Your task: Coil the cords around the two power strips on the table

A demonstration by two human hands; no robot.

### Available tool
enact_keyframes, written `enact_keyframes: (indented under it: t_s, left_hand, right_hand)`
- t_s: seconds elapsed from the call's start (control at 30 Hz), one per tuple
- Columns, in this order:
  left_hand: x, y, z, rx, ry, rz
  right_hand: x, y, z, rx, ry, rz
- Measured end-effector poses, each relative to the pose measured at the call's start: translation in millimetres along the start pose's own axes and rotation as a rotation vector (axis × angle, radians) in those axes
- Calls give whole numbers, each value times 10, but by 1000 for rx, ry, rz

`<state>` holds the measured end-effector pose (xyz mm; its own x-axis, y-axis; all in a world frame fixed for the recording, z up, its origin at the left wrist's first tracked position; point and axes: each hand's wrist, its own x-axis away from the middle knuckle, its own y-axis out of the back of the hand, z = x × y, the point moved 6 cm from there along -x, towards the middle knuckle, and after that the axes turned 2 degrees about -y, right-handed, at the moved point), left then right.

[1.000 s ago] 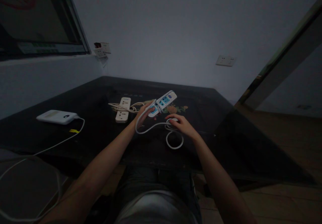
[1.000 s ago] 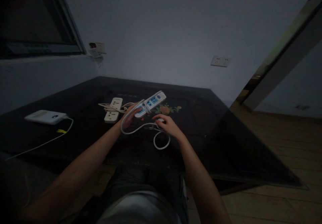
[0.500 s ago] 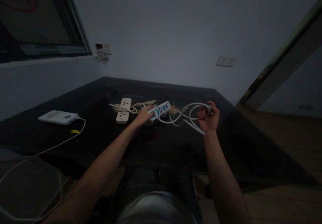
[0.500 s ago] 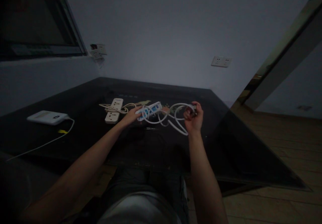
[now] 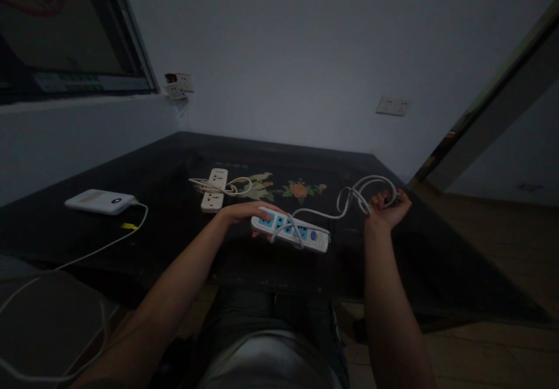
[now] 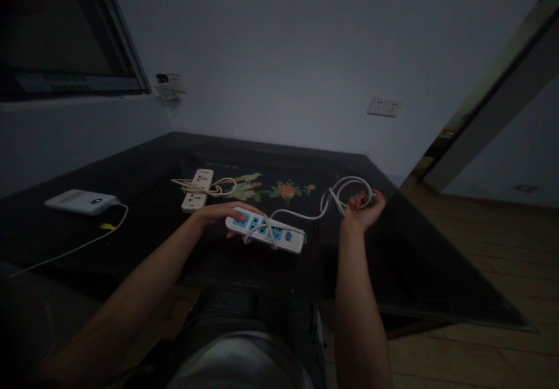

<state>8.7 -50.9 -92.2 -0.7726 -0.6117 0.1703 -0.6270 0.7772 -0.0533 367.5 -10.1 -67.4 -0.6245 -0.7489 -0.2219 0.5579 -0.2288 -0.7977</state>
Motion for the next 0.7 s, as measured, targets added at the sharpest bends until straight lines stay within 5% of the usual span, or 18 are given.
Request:
enact_keyframes:
  t_s: [0.13, 0.27, 0.53, 0.7]
  left_hand:
    - [11, 51, -21, 182, -138, 58]
    - [-8, 197, -115, 317, -354, -50]
    - [-65, 427, -196, 358, -498, -600]
    - [-33, 613, -138, 54, -500, -886]
  right_hand:
    - [118, -207, -113, 149, -84, 129]
    - [372, -511, -168, 317, -76, 317]
    - [849, -770, -432, 489, -449, 802]
    - [917, -853, -307, 281, -482, 824]
